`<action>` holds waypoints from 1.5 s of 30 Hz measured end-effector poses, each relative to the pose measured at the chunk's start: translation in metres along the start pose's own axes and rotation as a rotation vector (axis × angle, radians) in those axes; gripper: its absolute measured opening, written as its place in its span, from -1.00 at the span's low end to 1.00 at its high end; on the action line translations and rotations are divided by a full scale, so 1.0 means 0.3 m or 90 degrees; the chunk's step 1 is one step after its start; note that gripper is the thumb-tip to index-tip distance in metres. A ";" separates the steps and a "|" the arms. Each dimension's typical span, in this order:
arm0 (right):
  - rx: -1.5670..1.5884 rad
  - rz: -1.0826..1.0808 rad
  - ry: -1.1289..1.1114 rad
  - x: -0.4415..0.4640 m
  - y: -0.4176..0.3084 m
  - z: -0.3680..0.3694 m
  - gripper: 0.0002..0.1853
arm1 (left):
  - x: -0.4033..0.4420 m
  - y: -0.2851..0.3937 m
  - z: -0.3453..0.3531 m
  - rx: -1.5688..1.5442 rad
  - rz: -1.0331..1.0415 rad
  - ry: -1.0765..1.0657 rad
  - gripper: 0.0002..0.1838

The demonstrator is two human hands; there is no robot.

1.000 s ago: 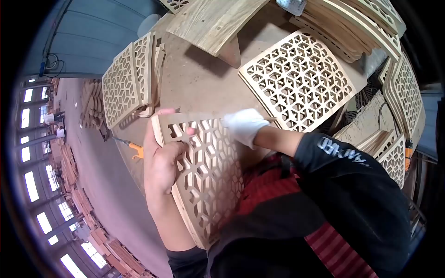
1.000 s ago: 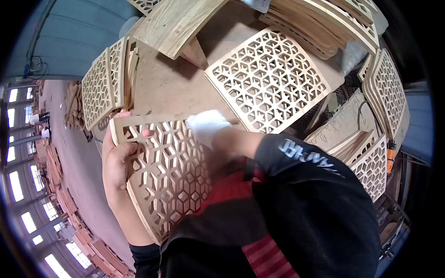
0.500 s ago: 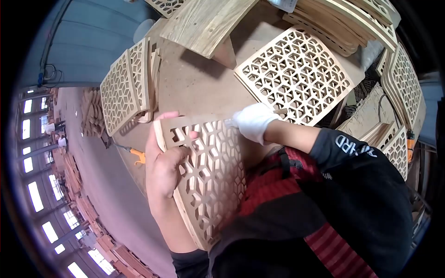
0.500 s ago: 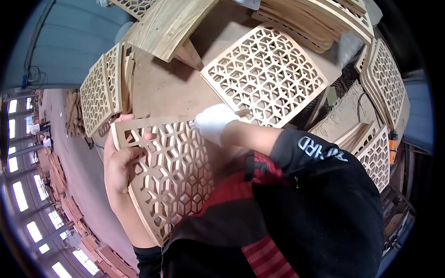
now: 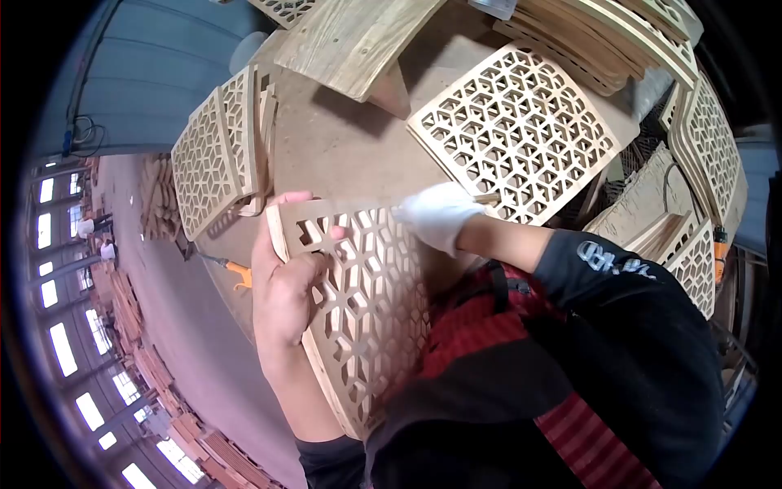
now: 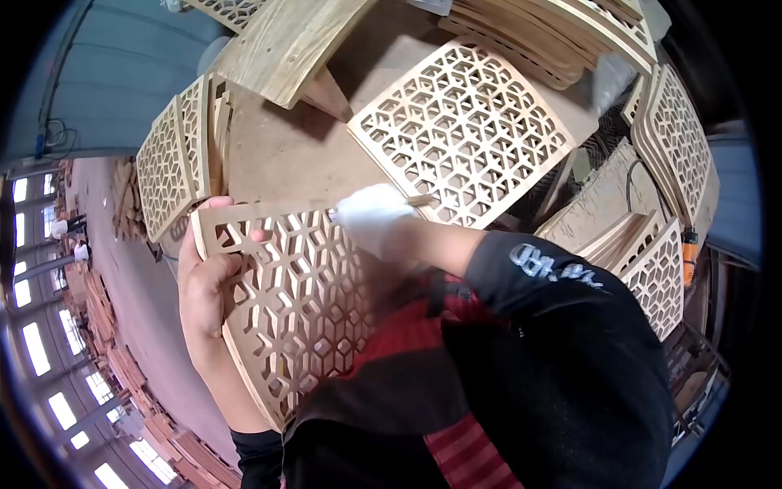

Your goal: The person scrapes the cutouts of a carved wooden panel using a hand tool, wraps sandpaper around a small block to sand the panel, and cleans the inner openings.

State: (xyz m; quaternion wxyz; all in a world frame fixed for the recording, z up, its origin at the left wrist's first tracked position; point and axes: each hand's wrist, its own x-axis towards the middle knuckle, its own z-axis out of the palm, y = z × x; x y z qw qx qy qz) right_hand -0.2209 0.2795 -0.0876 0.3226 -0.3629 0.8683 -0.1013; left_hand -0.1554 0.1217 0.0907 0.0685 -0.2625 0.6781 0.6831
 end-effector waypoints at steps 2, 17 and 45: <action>0.000 -0.027 0.005 0.040 -0.037 -0.038 -0.70 | 0.007 0.011 0.018 0.020 0.010 0.001 -0.28; 0.110 -0.009 0.025 0.027 -0.007 -0.056 -0.75 | 0.010 0.012 0.010 0.031 0.025 0.044 -0.26; -0.026 0.063 -0.037 -0.196 0.124 -0.100 -0.75 | 0.034 0.011 -0.021 0.056 0.046 0.031 -0.28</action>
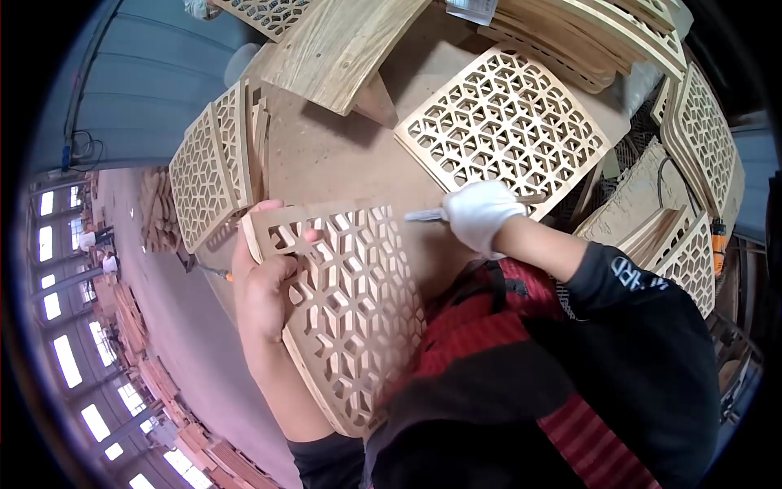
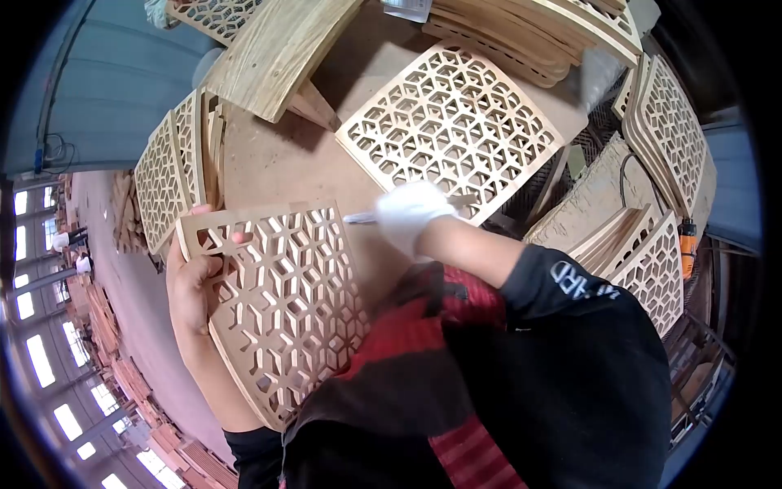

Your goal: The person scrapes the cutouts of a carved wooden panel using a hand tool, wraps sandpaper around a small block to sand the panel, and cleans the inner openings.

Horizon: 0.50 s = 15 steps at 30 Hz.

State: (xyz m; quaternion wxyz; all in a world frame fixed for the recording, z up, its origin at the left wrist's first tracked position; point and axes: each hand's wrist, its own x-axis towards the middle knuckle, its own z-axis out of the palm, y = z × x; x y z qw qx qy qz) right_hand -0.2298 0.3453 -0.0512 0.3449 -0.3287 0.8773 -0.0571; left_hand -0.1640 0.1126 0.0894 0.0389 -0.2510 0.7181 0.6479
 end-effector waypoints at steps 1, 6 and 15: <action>0.068 0.017 0.029 -0.024 0.013 -0.003 -0.73 | 0.000 0.008 -0.005 0.001 -0.013 -0.024 -0.27; 0.389 -0.012 0.190 -0.043 0.029 -0.014 -0.64 | -0.020 -0.026 -0.046 -0.009 0.034 -0.003 -0.34; 0.502 -0.056 0.180 -0.062 -0.014 0.020 -0.71 | -0.405 -0.144 -0.179 0.050 -0.039 -0.028 -0.06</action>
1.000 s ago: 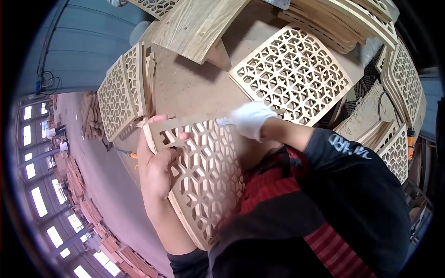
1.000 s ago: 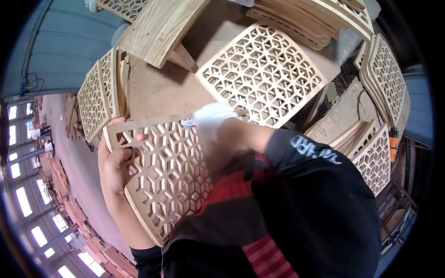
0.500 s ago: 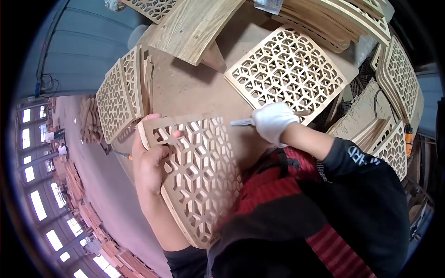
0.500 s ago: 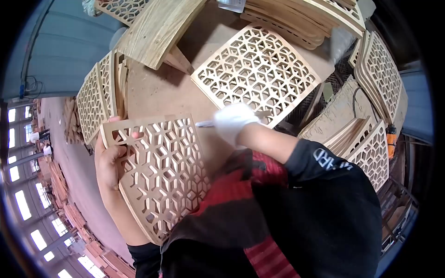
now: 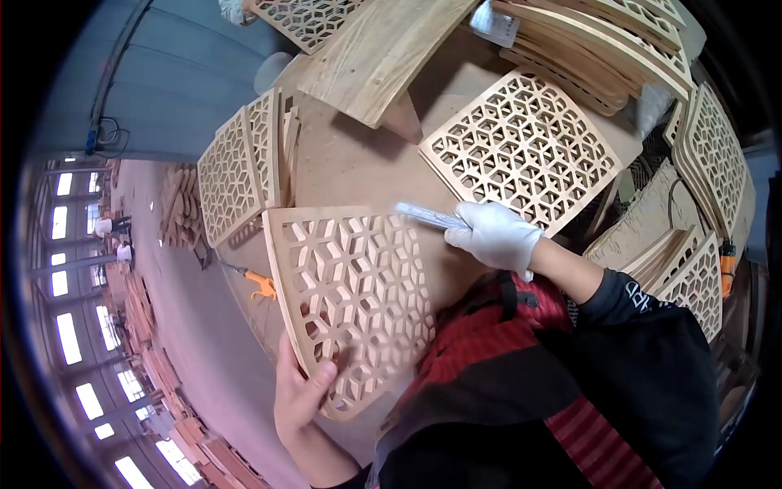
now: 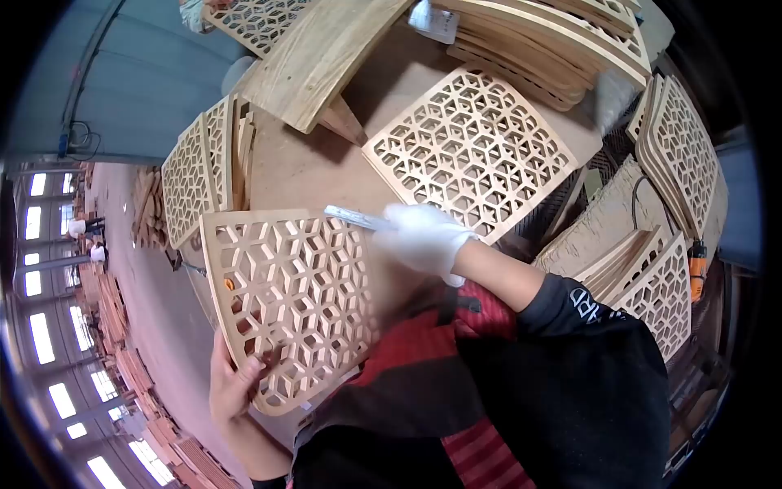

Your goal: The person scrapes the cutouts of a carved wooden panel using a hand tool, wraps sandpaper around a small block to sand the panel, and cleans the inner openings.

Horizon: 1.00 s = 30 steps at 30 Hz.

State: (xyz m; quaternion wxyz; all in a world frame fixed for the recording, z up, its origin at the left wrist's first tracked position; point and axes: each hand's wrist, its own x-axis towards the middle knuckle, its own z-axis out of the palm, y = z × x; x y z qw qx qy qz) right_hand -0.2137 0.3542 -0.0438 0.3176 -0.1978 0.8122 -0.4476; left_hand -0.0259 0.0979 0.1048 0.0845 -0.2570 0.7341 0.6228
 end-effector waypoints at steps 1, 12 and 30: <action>-0.007 -0.017 0.008 0.004 0.013 0.013 -0.70 | -0.046 -0.006 0.000 -0.053 -0.039 0.005 -0.08; -0.123 -0.264 -0.007 0.037 -0.092 0.091 -0.68 | -0.161 -0.174 0.004 0.117 0.081 0.356 -0.49; -0.049 -0.229 0.149 0.031 -0.157 0.098 -0.75 | 0.188 0.203 -0.084 0.269 0.327 0.442 -0.65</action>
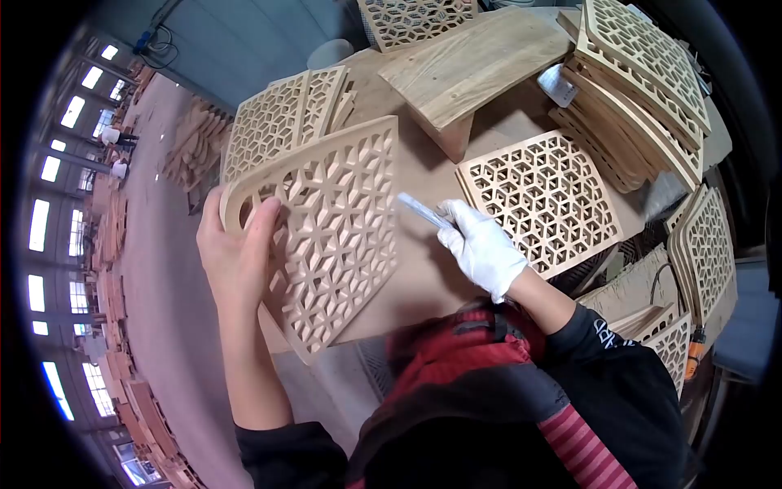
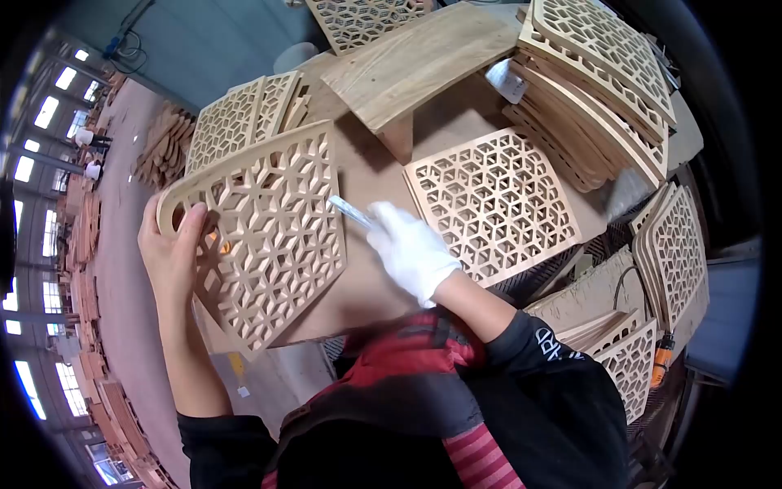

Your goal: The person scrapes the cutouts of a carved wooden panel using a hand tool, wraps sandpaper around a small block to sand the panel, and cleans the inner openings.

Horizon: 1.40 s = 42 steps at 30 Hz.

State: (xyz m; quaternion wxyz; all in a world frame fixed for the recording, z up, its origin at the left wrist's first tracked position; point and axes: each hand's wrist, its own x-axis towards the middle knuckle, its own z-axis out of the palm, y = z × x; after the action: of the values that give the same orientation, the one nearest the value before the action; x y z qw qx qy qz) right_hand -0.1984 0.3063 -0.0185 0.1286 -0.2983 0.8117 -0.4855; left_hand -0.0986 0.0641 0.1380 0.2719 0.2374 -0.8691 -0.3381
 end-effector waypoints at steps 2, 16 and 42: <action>0.051 0.016 0.022 -0.001 -0.005 -0.017 -0.76 | 0.022 0.028 0.021 0.017 0.014 -0.027 -0.64; 0.052 -0.033 0.000 -0.019 -0.053 -0.023 -0.73 | 0.033 -0.038 0.015 0.024 0.024 -0.006 -0.69; 0.031 0.002 -0.155 -0.057 -0.056 0.031 -0.77 | -0.190 -0.253 -0.166 -0.012 0.141 0.096 -0.53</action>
State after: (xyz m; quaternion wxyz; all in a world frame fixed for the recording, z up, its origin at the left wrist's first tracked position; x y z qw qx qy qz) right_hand -0.1743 0.3043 -0.0099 0.2341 -0.3508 0.7783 -0.4651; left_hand -0.0074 0.0253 0.0968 0.3739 0.1623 -0.8639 -0.2959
